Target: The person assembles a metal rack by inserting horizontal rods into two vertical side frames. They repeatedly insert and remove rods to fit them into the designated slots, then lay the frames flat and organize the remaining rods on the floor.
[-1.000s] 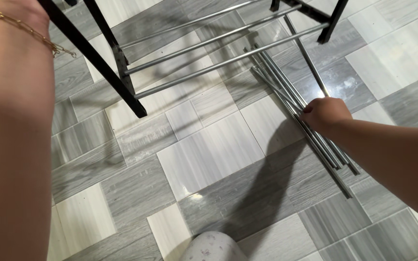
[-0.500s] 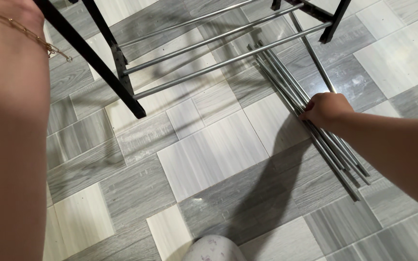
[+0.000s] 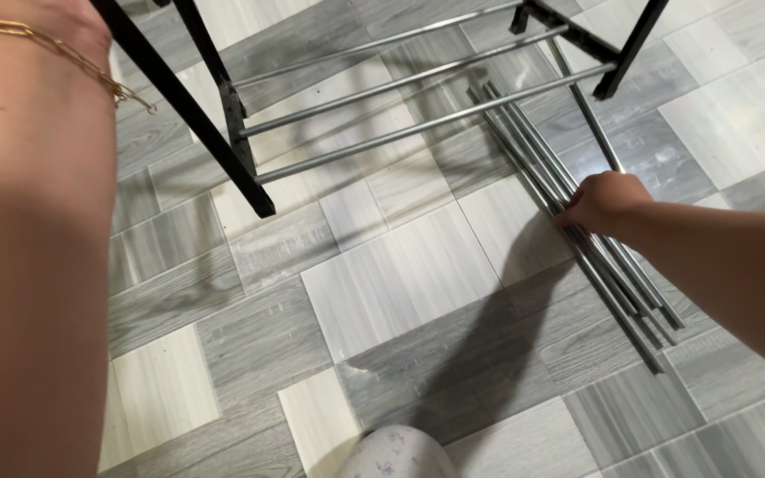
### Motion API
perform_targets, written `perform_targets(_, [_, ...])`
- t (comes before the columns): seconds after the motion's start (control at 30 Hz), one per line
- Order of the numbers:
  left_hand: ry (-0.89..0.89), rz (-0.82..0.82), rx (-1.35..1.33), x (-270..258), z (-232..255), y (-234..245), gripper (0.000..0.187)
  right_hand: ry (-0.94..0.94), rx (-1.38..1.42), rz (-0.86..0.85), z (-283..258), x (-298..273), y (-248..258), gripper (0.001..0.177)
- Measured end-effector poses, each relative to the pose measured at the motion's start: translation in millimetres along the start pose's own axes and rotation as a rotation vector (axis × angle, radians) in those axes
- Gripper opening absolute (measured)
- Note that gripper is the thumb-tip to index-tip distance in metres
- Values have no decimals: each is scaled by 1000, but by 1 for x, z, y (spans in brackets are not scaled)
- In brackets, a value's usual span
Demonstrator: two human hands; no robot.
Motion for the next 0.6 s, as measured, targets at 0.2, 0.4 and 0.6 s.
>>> perform_targets(0.2, [15,23,-22,28,43,-7,39,3,-43,-49,-11,-43,59,40])
perform_targets(0.4, [1,50,-56,82,116,-14,38,-26,82,-37,-63,-133,159,44])
perform_targets(0.6, [-10,82,-14,118,208,-13,38,54,224,78,-168,-244,283,43])
Point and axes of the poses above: each hand's wrist, its own x-axis towards the middle knuckle, its own y-axis out of the back of the hand, z = x × y, the point moved 3 cm from there along x, towards the middle knuckle, and after that the axes turned 4 degrees about x, right-handed, at the moved point
